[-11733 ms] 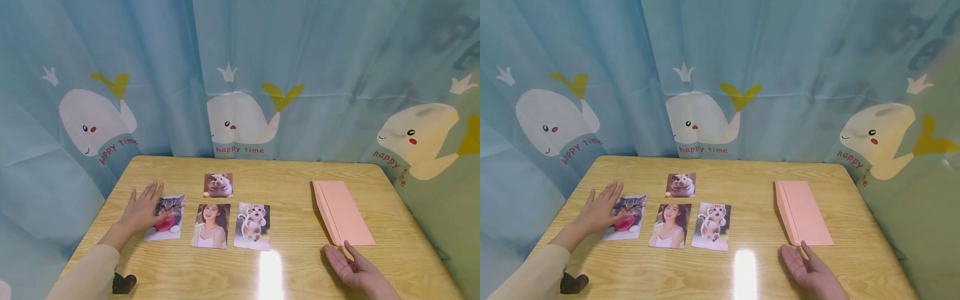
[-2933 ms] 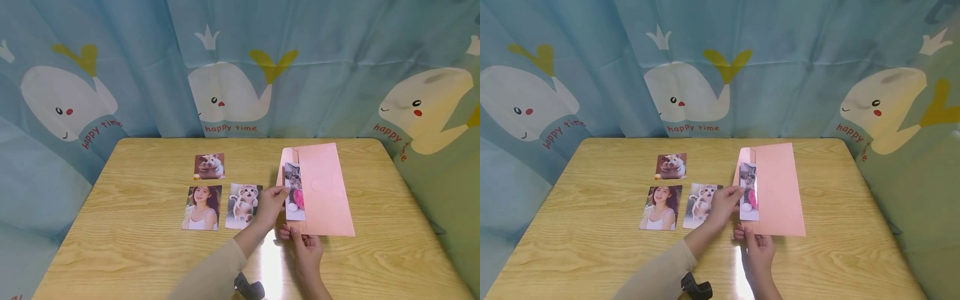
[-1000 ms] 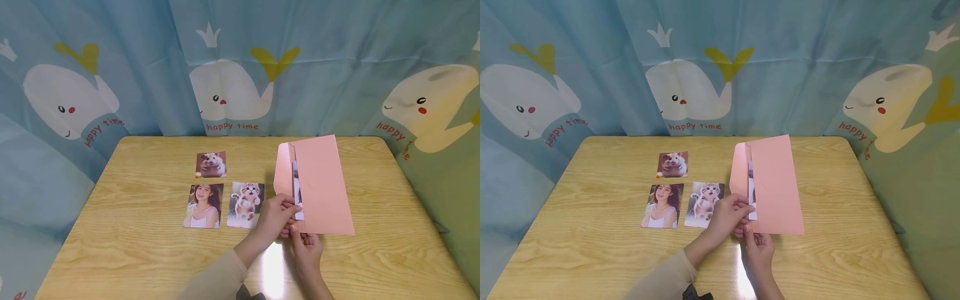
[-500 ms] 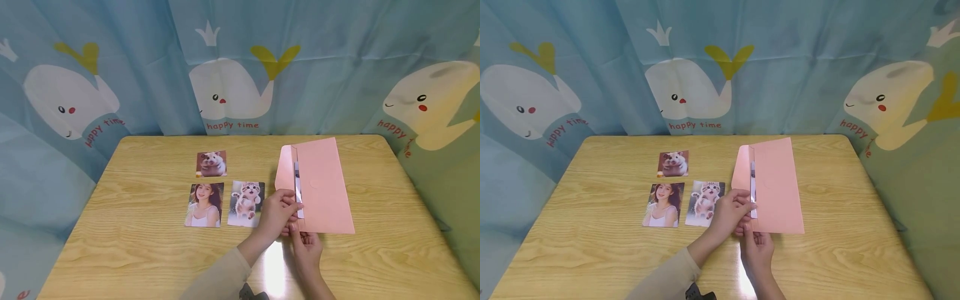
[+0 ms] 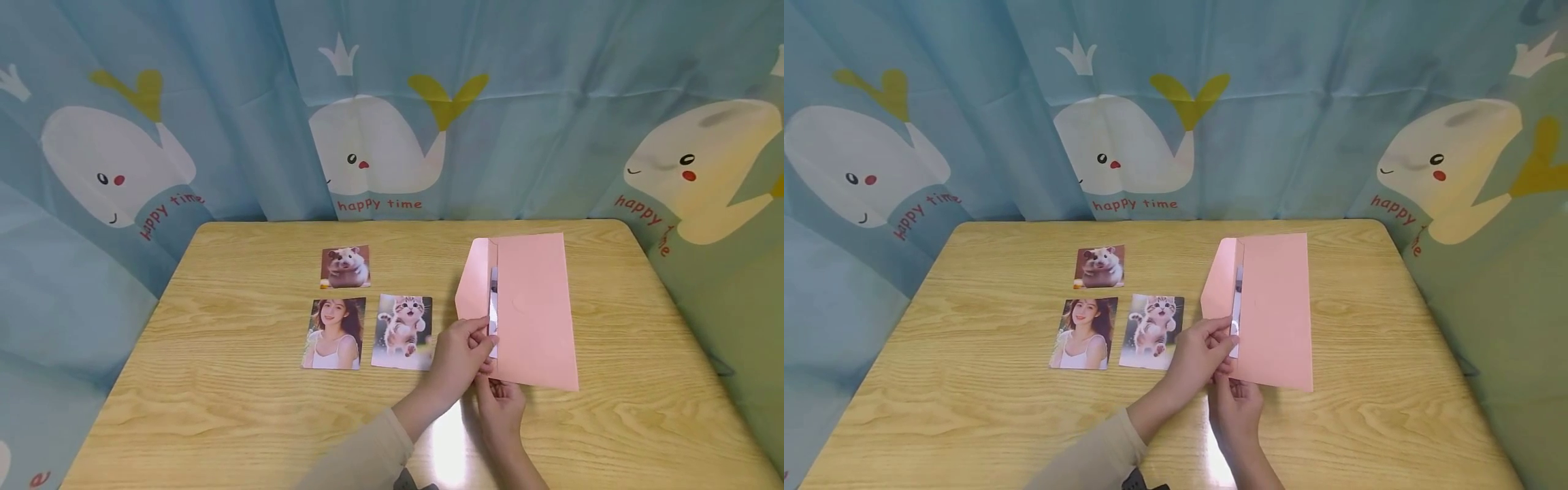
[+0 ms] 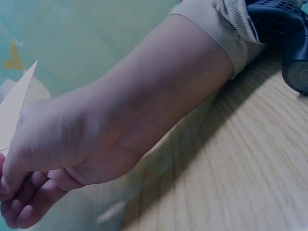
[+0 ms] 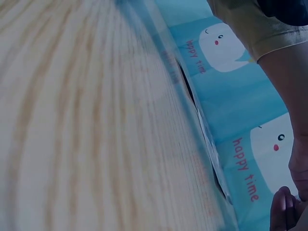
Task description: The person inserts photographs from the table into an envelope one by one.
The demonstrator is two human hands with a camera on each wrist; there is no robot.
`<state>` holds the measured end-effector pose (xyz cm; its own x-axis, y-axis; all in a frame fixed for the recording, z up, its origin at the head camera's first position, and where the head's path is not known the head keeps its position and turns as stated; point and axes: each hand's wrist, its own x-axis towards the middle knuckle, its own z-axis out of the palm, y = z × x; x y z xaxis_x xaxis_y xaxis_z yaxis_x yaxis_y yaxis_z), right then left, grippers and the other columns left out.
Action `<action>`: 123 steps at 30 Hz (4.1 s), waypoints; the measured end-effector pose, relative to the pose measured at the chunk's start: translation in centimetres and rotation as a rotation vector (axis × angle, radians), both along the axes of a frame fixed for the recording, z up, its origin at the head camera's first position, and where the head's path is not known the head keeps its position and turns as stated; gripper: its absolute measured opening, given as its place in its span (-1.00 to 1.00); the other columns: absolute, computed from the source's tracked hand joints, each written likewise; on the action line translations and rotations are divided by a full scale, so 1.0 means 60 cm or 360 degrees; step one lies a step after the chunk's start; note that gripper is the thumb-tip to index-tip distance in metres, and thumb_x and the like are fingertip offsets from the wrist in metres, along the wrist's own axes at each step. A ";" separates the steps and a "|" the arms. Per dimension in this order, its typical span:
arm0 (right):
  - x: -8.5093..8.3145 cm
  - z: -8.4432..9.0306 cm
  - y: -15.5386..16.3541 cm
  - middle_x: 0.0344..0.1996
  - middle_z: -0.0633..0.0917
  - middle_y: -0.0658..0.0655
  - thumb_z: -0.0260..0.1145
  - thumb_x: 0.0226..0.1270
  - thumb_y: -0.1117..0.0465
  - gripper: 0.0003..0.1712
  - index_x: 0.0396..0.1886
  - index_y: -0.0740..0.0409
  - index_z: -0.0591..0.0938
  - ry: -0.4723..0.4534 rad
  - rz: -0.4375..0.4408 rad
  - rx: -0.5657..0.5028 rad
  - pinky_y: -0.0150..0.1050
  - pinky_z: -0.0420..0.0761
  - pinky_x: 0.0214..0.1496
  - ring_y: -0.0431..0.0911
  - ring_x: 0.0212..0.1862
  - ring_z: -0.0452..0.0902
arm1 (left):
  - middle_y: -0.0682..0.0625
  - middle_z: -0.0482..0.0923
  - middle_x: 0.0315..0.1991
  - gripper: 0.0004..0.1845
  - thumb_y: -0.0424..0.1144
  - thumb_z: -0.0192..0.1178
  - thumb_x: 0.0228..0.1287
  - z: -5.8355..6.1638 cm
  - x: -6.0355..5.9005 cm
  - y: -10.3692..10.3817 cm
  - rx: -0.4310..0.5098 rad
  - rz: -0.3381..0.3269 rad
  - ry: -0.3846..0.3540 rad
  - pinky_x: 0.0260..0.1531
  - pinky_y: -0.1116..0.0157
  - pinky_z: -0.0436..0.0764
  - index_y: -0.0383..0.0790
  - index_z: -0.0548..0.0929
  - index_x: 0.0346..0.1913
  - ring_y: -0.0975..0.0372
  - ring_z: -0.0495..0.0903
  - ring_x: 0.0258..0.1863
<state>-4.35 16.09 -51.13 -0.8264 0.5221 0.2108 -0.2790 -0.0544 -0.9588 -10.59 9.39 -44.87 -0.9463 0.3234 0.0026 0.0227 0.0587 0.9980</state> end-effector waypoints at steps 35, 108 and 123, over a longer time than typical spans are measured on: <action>0.002 0.002 0.008 -0.35 0.76 0.06 0.10 0.28 0.58 -0.85 -0.24 0.41 0.56 0.0208 0.0412 -0.0070 -0.32 0.65 -0.19 -0.17 -0.30 0.71 | -0.18 0.58 -0.29 -0.78 -0.44 0.23 0.20 -0.022 -0.054 -0.041 0.0228 0.0471 -0.0111 -0.42 0.09 0.67 -0.47 0.58 -0.10 0.26 0.62 -0.48; -0.015 0.016 0.054 -0.40 0.70 0.06 0.28 -0.03 0.72 -0.45 -0.06 0.22 0.46 -0.0261 0.0127 -0.0500 -0.27 0.67 -0.41 -0.09 -0.50 0.69 | -0.23 0.61 -0.16 -0.64 -0.27 0.26 0.22 -0.025 -0.084 -0.412 -0.0730 0.0563 -0.0128 -0.39 0.50 0.50 -0.40 0.57 0.03 0.39 0.54 -0.39; -0.015 0.018 0.051 -0.49 0.72 0.08 0.29 0.06 0.64 -0.66 -0.19 0.28 0.53 -0.0247 0.0032 -0.0496 -0.29 0.66 -0.40 -0.10 -0.58 0.67 | -0.40 0.56 -0.15 -0.42 -0.18 0.26 0.15 -0.045 -0.091 -0.423 -0.1260 0.0477 -0.0101 -0.10 0.01 0.55 -0.63 0.42 0.07 -0.13 0.57 -0.13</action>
